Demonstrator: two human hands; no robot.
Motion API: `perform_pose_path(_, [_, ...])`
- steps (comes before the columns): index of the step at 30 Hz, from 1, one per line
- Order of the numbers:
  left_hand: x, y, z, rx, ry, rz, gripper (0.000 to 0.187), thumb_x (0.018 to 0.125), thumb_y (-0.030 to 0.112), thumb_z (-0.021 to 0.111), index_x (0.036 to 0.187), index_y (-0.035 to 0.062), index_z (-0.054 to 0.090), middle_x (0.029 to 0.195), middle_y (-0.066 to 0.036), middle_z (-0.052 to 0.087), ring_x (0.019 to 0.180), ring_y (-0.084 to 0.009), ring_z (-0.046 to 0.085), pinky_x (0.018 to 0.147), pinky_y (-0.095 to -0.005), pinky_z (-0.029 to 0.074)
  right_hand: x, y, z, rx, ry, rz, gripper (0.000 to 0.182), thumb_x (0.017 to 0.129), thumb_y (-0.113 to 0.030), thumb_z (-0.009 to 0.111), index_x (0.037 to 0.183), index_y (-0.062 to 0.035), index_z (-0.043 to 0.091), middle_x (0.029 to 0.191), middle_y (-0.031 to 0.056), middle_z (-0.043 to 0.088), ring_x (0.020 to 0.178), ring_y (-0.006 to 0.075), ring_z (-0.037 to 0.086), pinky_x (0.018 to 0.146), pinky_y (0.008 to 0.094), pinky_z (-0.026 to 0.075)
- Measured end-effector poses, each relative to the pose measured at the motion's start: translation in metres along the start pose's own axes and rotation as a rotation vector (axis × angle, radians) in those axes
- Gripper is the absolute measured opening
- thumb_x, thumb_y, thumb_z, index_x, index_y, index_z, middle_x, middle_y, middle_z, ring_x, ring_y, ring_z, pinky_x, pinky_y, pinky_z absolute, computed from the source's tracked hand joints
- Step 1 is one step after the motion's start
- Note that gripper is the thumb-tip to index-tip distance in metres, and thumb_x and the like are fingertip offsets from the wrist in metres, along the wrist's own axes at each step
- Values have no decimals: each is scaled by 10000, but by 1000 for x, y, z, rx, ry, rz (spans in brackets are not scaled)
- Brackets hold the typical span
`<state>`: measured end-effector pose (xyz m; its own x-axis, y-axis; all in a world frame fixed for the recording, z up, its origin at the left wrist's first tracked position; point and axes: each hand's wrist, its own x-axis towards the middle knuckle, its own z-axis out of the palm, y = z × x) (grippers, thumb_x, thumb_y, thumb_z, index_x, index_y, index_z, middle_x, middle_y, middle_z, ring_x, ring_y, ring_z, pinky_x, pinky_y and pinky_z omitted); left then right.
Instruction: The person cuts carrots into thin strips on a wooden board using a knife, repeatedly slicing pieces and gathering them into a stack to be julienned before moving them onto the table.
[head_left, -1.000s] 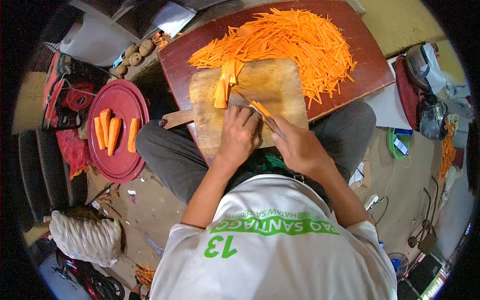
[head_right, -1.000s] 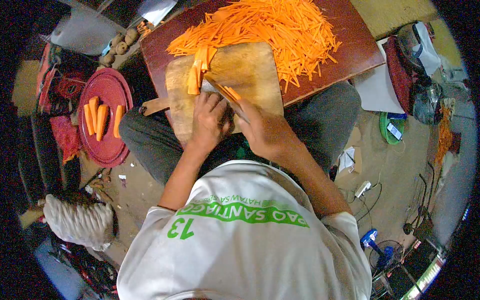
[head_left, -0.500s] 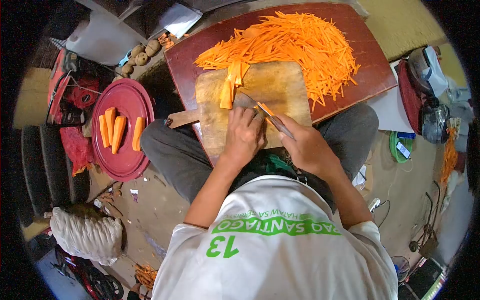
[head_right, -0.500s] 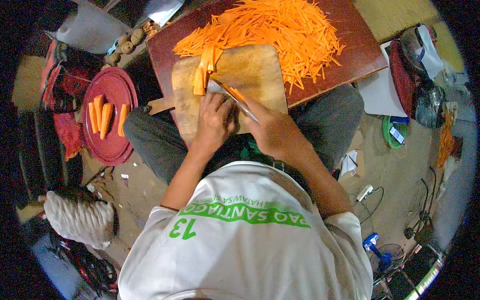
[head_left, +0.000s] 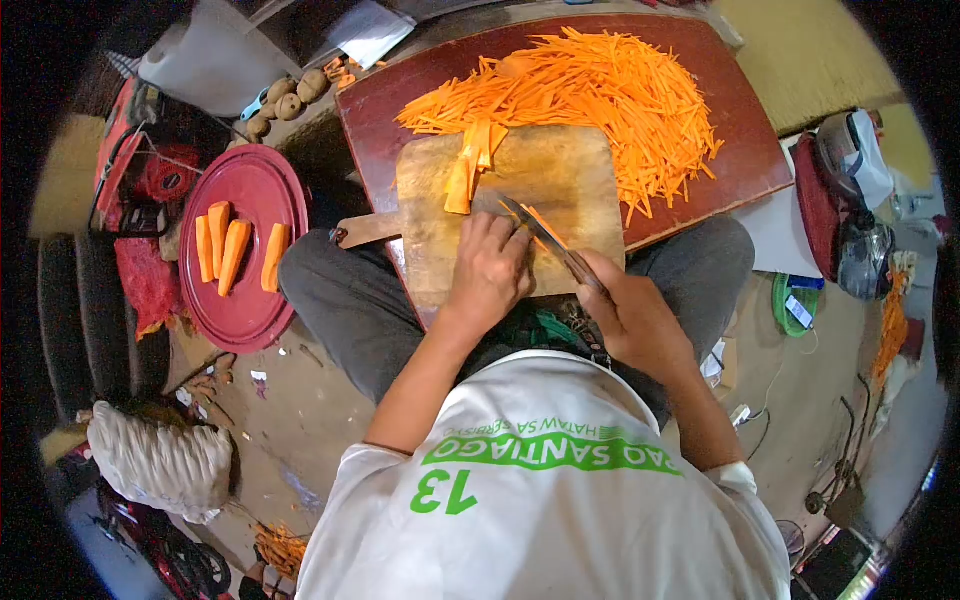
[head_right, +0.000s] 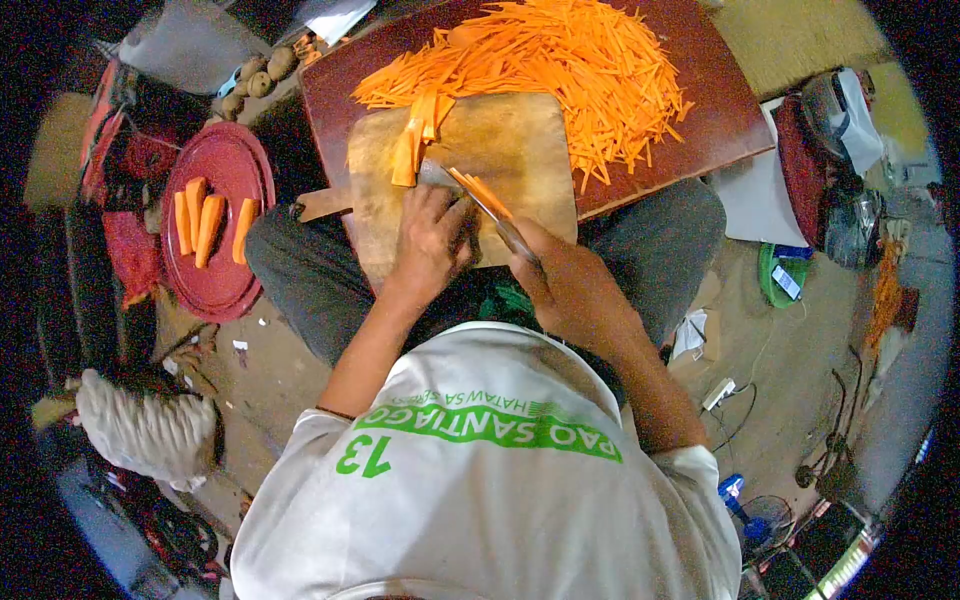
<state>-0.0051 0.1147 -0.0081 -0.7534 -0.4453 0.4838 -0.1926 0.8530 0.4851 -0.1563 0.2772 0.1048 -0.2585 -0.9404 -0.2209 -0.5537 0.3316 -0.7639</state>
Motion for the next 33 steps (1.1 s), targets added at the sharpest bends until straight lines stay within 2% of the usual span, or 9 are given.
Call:
perform_pose_path(5, [0,0,-1,-27,-13,-7,335,680,45,783,1007,-15,746,1026,-163,626,1023,-379,577,930,-492,482,8,10,13,-30,-13,43,367,1084,-175,551,1429,-50,564,1129,317,718,1030,542,694,855,605,567])
perform_pose_path(8, [2,3,-3,-19,4,-5,291,695,23,778,980,-18,734,1014,-163,625,1013,-380,581,920,-495,484,24,18,18,-48,72,-110,381,1087,-185,552,1444,-52,575,1147,302,721,1062,532,696,871,596,569])
perform_pose_path(12, [1,-1,4,-109,118,-56,203,733,-33,774,929,-29,723,934,-162,608,941,-377,592,861,-490,501,10,16,1,63,134,-48,395,1087,-198,581,1450,-45,602,1144,285,738,1048,518,714,877,549,586])
perform_pose_path(14, [0,-4,4,-164,139,-121,174,755,-54,773,923,-33,733,915,-164,625,913,-381,605,836,-482,510,3,32,-2,90,221,-125,401,1089,-214,593,1452,-44,610,1127,278,749,1032,515,722,869,518,592])
perform_pose_path(17, [5,-1,-1,-268,241,-172,150,785,-68,766,931,-32,756,914,-170,661,905,-380,627,820,-464,521,-12,36,-6,42,194,-5,389,1092,-239,614,1426,-42,636,1092,266,761,992,477,751,852,479,593])
perform_pose_path(20, [0,-4,-6,-274,309,-242,147,827,-64,766,968,-23,783,960,-164,713,925,-341,663,831,-413,528,-24,23,-3,158,67,8,359,1091,-155,620,1411,7,638,1063,188,756,943,200,738,876,345,569])
perform_pose_path(23, [0,-6,-7,-300,376,-302,148,843,-58,773,983,-15,794,955,-155,721,915,-328,666,832,-399,523,-15,27,-4,121,-13,110,399,1085,-244,641,1422,-30,656,1044,250,771,932,359,788,832,445,597])
perform_pose_path(29, [7,-9,-17,-194,305,-302,192,826,-3,799,1017,5,776,982,-167,687,979,-374,636,895,-469,487,41,109,-34,78,355,-181,397,1075,-198,661,1393,41,671,1137,186,786,953,232,746,906,389,588])
perform_pose_path(33, [30,-22,-29,7,218,-263,298,838,73,821,1123,20,748,1078,-172,661,1070,-386,616,944,-498,464,44,74,-66,134,331,-11,418,1072,-164,656,1423,63,647,1229,173,772,1105,198,711,1020,354,547])
